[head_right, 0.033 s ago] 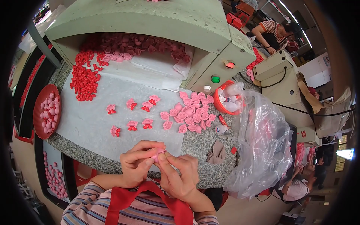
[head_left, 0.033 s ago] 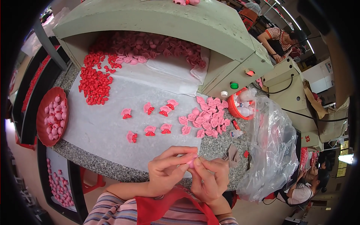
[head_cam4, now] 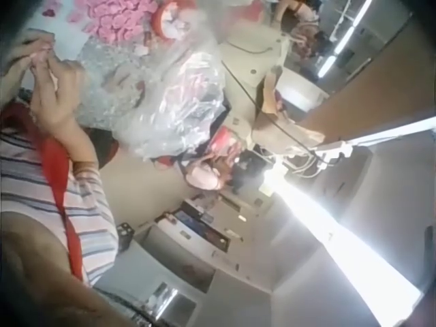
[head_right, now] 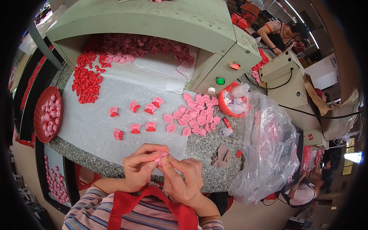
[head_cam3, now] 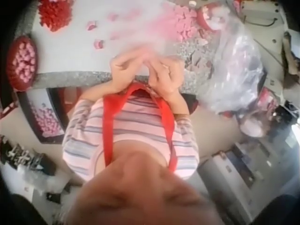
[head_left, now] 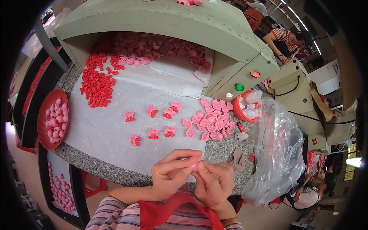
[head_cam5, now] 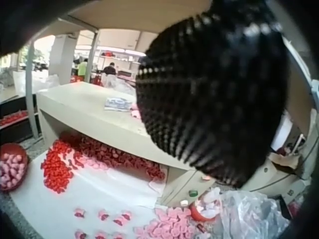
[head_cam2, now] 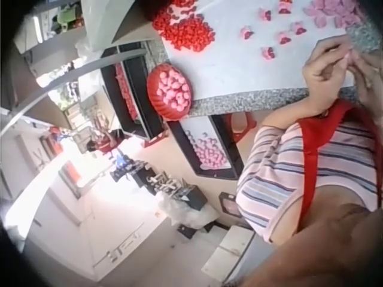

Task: Assembling small pink plastic toy parts using a white applicator tool.

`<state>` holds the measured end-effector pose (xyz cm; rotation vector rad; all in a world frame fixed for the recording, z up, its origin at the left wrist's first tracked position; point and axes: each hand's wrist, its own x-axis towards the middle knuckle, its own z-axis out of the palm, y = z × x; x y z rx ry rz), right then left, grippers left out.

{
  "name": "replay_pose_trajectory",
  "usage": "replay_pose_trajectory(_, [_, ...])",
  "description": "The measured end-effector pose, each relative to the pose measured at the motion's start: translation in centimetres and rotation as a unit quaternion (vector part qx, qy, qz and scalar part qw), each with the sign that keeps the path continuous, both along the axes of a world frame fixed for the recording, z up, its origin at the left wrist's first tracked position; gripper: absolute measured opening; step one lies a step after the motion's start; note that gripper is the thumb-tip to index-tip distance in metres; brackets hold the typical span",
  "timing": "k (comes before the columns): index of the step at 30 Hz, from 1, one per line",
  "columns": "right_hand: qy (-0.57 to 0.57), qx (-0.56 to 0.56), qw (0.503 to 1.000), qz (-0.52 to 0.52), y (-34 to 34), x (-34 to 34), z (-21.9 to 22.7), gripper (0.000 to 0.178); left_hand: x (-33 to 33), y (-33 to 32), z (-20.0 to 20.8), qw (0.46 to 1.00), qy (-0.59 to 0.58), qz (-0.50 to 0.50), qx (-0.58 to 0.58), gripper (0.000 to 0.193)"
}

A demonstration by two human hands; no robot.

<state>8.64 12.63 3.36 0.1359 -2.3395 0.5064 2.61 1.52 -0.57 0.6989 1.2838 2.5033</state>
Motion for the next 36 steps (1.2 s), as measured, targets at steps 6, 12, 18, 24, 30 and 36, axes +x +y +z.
replay_pose_trajectory(6, [0.01, 0.01, 1.0, -0.005, -0.3, 0.0, -0.2, 0.036, 0.1, -0.1, -0.3, 0.999, -0.033, -0.02, 0.018, 0.024])
replay_pose_trajectory(12, [0.016, 0.006, 1.0, -0.006, -0.5, 0.2, -0.4, 0.038, 0.2, -0.1, -0.1, 0.993, -0.085, -0.048, 0.06, 0.023])
replay_pose_trajectory(18, [0.024, -0.003, 1.0, -0.004, -0.7, 0.2, -0.4, 0.037, 0.4, 0.0, -0.2, 0.995, -0.072, -0.028, 0.066, 0.026])
replay_pose_trajectory(24, [0.033, -0.001, 0.999, 0.001, -0.7, 0.4, -0.5, 0.036, 0.1, -0.1, -0.3, 0.998, -0.029, -0.021, 0.049, 0.026])
replay_pose_trajectory(30, [0.031, -0.021, 0.999, 0.024, -0.5, 0.4, -0.3, 0.039, -0.2, -0.2, -0.7, 0.995, -0.018, -0.048, 0.083, 0.023])
replay_pose_trajectory(36, [-0.031, -0.163, 0.986, 0.019, -0.1, 0.3, 0.2, 0.044, -0.7, -0.4, -1.4, 0.982, -0.094, -0.098, 0.134, 0.026])
